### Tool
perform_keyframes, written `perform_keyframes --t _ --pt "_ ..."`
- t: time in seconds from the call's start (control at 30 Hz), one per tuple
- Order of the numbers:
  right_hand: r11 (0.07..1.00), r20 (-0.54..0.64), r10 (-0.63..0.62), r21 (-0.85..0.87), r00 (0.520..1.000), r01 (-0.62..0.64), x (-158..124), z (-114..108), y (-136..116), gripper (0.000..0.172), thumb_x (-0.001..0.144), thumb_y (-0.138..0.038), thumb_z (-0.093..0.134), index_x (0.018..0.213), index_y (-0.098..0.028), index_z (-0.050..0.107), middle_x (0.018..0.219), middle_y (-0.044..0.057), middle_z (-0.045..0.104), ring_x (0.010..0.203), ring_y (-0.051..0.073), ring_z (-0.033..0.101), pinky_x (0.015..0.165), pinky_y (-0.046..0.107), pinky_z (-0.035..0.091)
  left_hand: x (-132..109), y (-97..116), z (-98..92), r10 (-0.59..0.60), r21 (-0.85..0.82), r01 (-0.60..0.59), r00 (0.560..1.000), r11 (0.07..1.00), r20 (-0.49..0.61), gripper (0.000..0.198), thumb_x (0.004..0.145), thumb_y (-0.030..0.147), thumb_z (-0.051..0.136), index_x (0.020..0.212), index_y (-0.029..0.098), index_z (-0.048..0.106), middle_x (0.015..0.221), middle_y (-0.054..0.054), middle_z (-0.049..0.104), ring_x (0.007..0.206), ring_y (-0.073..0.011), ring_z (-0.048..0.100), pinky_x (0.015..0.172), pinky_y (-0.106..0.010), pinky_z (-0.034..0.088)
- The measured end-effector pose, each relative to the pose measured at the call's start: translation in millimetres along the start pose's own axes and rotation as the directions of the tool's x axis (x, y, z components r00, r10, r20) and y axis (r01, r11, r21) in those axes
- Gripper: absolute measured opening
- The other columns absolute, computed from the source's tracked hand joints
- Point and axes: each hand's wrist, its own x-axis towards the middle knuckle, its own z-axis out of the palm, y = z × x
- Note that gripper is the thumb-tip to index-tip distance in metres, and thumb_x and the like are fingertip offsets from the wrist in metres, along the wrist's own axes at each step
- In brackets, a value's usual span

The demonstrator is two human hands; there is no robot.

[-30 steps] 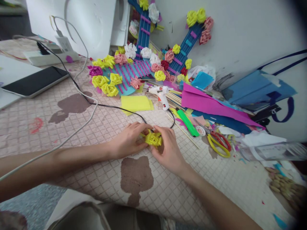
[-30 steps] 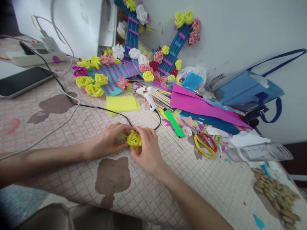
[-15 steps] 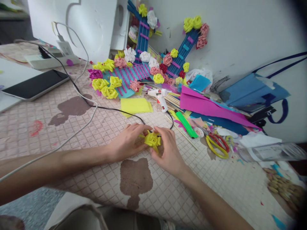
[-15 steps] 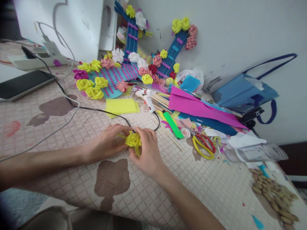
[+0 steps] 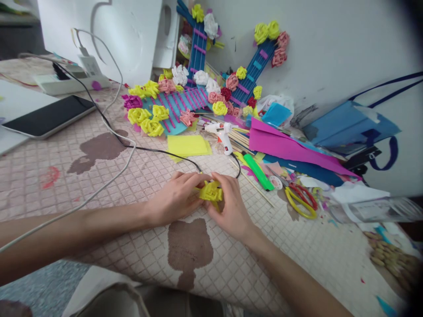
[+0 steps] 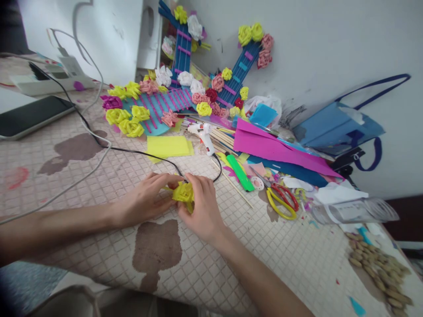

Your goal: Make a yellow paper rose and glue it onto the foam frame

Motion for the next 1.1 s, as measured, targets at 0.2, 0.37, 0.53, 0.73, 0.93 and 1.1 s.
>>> perform_keyframes --t 0.2,0.37,0.53,0.73,0.93,1.1 --pt "1.0 -0.005 -0.017 0.002 1.0 0.017 1 -2 -1 0.062 0.075 -0.015 0.057 0.132 -0.018 0.035 0.123 0.011 0.046 0.118 0.025 0.041 0.102 0.044 0.037 -1 -1 1.6 -0.022 -0.006 0.022 1.0 1.0 -0.004 0.043 0.081 0.014 0.059 0.12 0.018 0.042 0.102 -0.005 0.061 0.094 -0.0186 0.059 0.084 -0.034 0.044" --pt "1.0 -0.181 -0.027 -0.019 0.983 0.024 3 -22 8 0.051 0.082 -0.023 0.055 0.13 -0.02 0.039 0.128 0.011 0.046 0.122 0.025 0.041 0.103 0.046 0.035 -1 -7 2.9 -0.071 -0.069 0.069 0.997 0.995 -0.035 0.039 0.083 0.018 0.057 0.12 0.02 0.043 0.1 -0.004 0.062 0.089 -0.0164 0.061 0.083 -0.032 0.045" --pt "0.994 -0.291 0.086 -0.039 0.953 -0.101 6 -51 32 0.026 0.087 -0.025 0.05 0.112 -0.021 0.054 0.106 0.007 0.059 0.094 0.02 0.057 0.081 0.037 0.049 -1 -16 0.9 -0.122 -0.146 0.113 0.991 0.983 -0.055 0.041 0.082 0.022 0.059 0.12 0.021 0.044 0.099 -0.002 0.061 0.09 -0.0161 0.061 0.081 -0.031 0.048" --pt "0.958 -0.1 0.192 -0.196 0.976 -0.209 3 -65 60 0.013 0.084 -0.025 0.05 0.092 -0.02 0.058 0.088 0.005 0.062 0.075 0.017 0.057 0.066 0.031 0.048 0 -23 0.7 -0.154 -0.208 0.139 0.986 0.968 -0.058 0.044 0.081 0.023 0.061 0.122 0.024 0.043 0.102 -0.001 0.06 0.093 -0.0161 0.06 0.084 -0.032 0.05" --pt "0.884 -0.118 0.209 -0.403 0.971 -0.239 3 -62 84 0.01 0.083 -0.022 0.047 0.086 -0.02 0.056 0.088 0.006 0.06 0.08 0.02 0.057 0.072 0.033 0.044 9 -18 2.6 -0.159 -0.226 0.146 0.986 0.963 -0.042 0.045 0.08 0.022 0.061 0.122 0.025 0.044 0.104 -0.002 0.06 0.093 -0.0158 0.06 0.084 -0.032 0.051" --pt "0.826 -0.11 0.195 -0.518 0.975 -0.224 4 -54 92 0.008 0.084 -0.022 0.048 0.079 -0.02 0.054 0.084 0.005 0.059 0.081 0.02 0.057 0.063 0.03 0.039 21 -8 1.6 -0.118 -0.253 0.103 0.992 0.962 -0.046 0.042 0.081 0.022 0.061 0.12 0.023 0.046 0.104 -0.002 0.061 0.09 -0.0145 0.061 0.082 -0.029 0.052"
